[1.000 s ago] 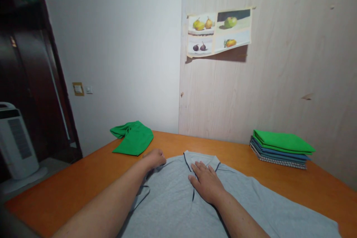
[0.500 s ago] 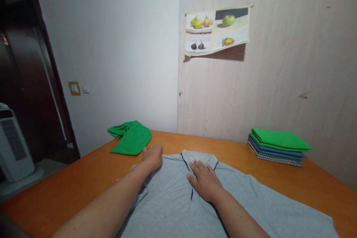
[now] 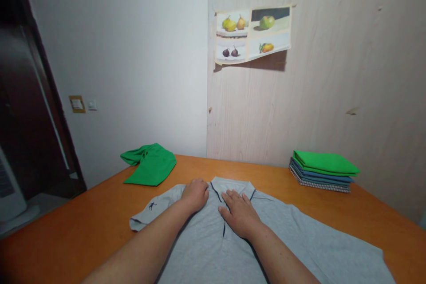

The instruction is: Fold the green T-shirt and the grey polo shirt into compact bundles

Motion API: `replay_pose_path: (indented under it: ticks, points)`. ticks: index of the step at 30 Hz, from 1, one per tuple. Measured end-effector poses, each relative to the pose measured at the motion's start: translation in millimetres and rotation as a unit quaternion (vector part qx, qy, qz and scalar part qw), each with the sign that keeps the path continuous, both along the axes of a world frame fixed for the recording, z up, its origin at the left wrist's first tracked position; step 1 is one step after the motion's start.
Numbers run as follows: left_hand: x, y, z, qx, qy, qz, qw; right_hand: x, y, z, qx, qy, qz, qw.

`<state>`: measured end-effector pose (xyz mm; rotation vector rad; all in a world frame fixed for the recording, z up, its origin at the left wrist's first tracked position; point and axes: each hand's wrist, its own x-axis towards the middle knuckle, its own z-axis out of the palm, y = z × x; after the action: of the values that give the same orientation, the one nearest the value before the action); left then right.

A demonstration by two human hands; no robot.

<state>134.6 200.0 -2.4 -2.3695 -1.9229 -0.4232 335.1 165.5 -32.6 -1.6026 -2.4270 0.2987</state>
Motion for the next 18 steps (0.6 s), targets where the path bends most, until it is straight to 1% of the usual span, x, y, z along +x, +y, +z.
replay_pose_path:
  ticks: [3, 7, 13, 16, 18]
  points:
    - [2, 9, -1.8, -0.008, -0.022, 0.04, 0.999, 0, 0, 1.5, -0.002, -0.001, 0.0, 1.0]
    - [6, 25, 1.2, -0.016, -0.076, 0.087, 0.993, 0, -1, 3.3, -0.001, 0.006, 0.002, 1.0]
    - [15, 44, 1.0, -0.023, -0.169, 0.094, 0.981, -1, -4, 6.8, 0.002, 0.015, 0.007, 1.0]
    - [21, 55, -0.5, -0.05, -0.22, 0.097, 0.969, -2, -6, 9.2, -0.001, 0.018, 0.005, 1.0]
    - [25, 63, -0.4, -0.075, -0.263, 0.107, 0.956, -2, -7, 10.3, -0.002, 0.019, 0.005, 1.0]
